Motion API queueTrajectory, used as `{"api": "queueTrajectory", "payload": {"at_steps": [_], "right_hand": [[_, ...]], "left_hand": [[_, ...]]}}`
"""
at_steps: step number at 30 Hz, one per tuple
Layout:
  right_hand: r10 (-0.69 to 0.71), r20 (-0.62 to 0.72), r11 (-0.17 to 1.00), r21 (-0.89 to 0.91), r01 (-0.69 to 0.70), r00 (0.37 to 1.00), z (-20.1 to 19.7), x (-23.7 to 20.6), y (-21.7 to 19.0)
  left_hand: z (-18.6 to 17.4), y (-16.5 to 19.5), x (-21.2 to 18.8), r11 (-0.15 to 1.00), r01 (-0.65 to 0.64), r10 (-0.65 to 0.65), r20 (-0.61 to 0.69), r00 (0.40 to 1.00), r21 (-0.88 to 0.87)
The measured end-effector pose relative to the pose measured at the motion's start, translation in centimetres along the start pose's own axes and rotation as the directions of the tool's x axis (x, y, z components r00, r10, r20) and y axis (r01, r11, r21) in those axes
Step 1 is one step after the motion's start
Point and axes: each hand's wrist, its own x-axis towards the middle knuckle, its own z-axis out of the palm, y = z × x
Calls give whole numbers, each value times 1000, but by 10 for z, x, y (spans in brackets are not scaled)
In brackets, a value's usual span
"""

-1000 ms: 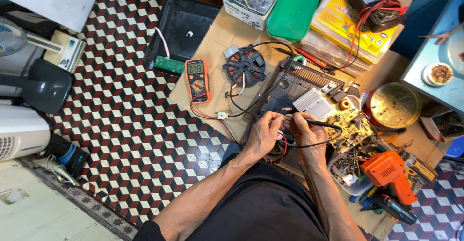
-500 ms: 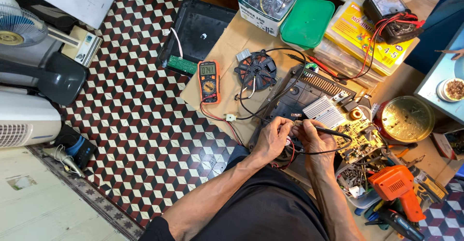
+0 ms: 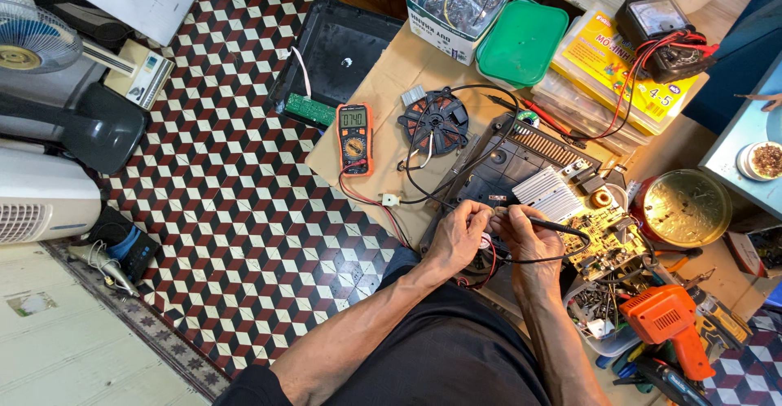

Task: The person uses a multimeter to test electrical continuity on various components, including a small connector and a circuit board. They also use a magnifying glass to inspect a small electronic part.

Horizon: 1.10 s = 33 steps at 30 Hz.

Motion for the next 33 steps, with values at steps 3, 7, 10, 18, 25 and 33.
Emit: {"api": "queueTrajectory", "payload": {"at_steps": [3, 7, 10, 18, 25, 33], "right_hand": [[-18, 35, 999, 42, 17, 999, 3, -1, 2], [-22, 31, 1000, 22, 22, 999, 7, -4, 0], [13, -15, 998, 57, -12, 1000, 13, -5, 0], [-37, -210, 979, -204, -7, 977, 1, -33, -9], [-49, -387, 977, -211, -37, 921, 0, -53, -12], [-180, -378, 952, -298, 64, 908, 16, -66, -5]], "left_hand": [[2, -2, 1, 994, -15, 12, -30, 999, -107], [2, -10, 2, 999, -39, 39, -55, 998, 0], [-1, -19, 12, 999, -11, 9, -76, 997, -34], [-3, -37, 83, 975, 22, -16, -26, 1000, 222], [21, -45, 116, 972, 19, -42, 92, 995, 234], [2, -50, 123, 946, 163, -211, 152, 966, 278]]}}
